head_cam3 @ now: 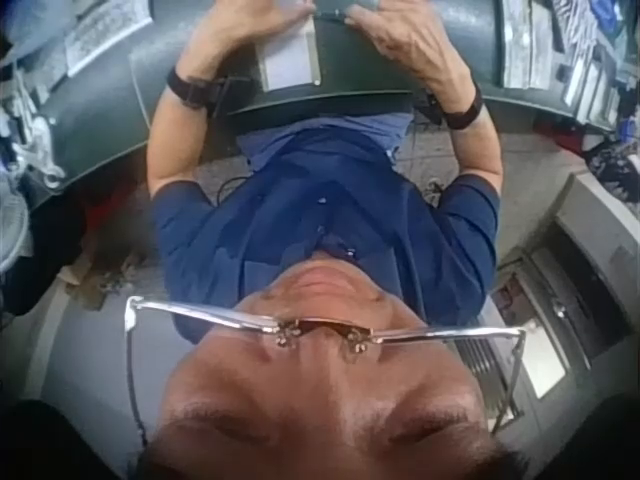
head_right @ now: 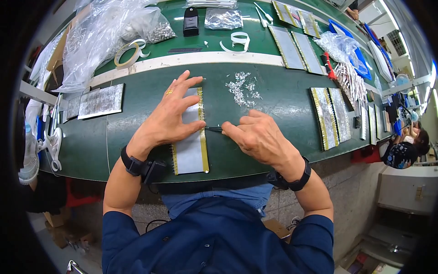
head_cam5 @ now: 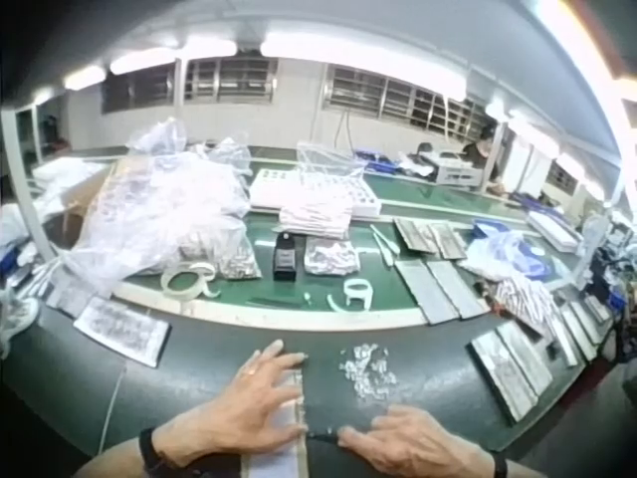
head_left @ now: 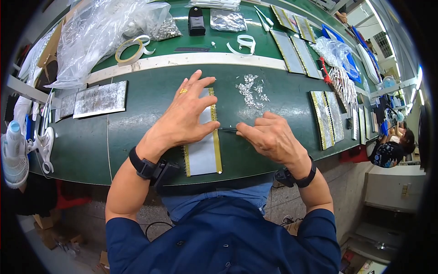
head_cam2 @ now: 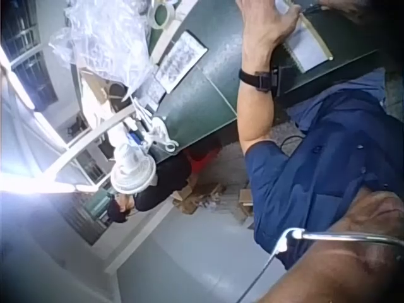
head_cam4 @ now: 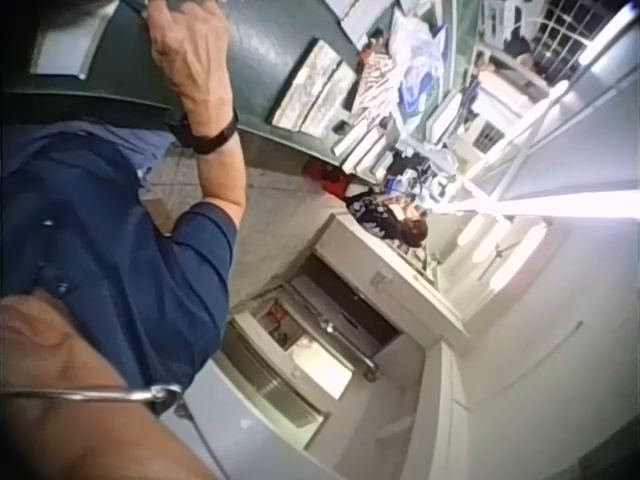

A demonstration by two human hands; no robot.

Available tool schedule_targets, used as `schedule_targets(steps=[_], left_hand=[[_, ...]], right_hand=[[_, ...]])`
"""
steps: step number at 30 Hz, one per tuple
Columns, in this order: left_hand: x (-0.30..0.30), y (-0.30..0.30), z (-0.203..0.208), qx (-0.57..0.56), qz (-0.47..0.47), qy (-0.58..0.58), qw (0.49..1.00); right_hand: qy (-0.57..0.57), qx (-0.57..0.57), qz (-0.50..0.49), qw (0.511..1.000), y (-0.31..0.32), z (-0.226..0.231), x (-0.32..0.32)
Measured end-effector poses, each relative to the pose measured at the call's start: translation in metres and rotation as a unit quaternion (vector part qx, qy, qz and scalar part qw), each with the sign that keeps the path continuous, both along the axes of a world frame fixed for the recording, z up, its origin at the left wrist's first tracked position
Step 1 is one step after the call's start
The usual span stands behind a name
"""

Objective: The person uses tweezers to pick up small components and place them onto the pins of a circuit board. After populating the pins, the person uses the tweezers to press down and secure each component before setting the board aside.

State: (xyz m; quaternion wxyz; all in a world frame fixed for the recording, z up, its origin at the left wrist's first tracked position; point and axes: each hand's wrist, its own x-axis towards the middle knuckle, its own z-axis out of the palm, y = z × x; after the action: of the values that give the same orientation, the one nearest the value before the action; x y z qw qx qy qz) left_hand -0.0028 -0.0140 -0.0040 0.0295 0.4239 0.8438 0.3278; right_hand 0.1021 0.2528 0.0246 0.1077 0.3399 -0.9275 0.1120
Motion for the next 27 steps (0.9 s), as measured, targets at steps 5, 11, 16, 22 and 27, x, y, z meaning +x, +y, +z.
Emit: schedule_targets(steps=[5, 11, 16, 22, 27], left_hand=[[-0.001, 0.0, 0.0, -0.004, -0.006, 0.003, 1.0], [-0.002, 0.001, 0.0, -0.005, -0.009, -0.002, 1.0], [-0.001, 0.0, 0.002, -0.002, -0.003, -0.012, 1.0], [0.002, 0.0, 0.005, 0.016, 0.006, -0.022, 1.0], [0.001, 0.003, 0.002, 0.028, 0.016, -0.024, 0.999]], right_hand=[[0.002, -0.004, 0.0, 1.0, 0.0, 0.0, 0.0], [-0.007, 0.001, -0.013, 1.0, 0.004, 0.006, 0.002], [0.016, -0.001, -0.076, 0.997, 0.02, 0.016, 0.003], [0.024, -0.023, -0.237, 0.971, 0.043, 0.014, 0.006], [0.017, -0.038, -0.317, 0.947, 0.05, 0.003, 0.0]])
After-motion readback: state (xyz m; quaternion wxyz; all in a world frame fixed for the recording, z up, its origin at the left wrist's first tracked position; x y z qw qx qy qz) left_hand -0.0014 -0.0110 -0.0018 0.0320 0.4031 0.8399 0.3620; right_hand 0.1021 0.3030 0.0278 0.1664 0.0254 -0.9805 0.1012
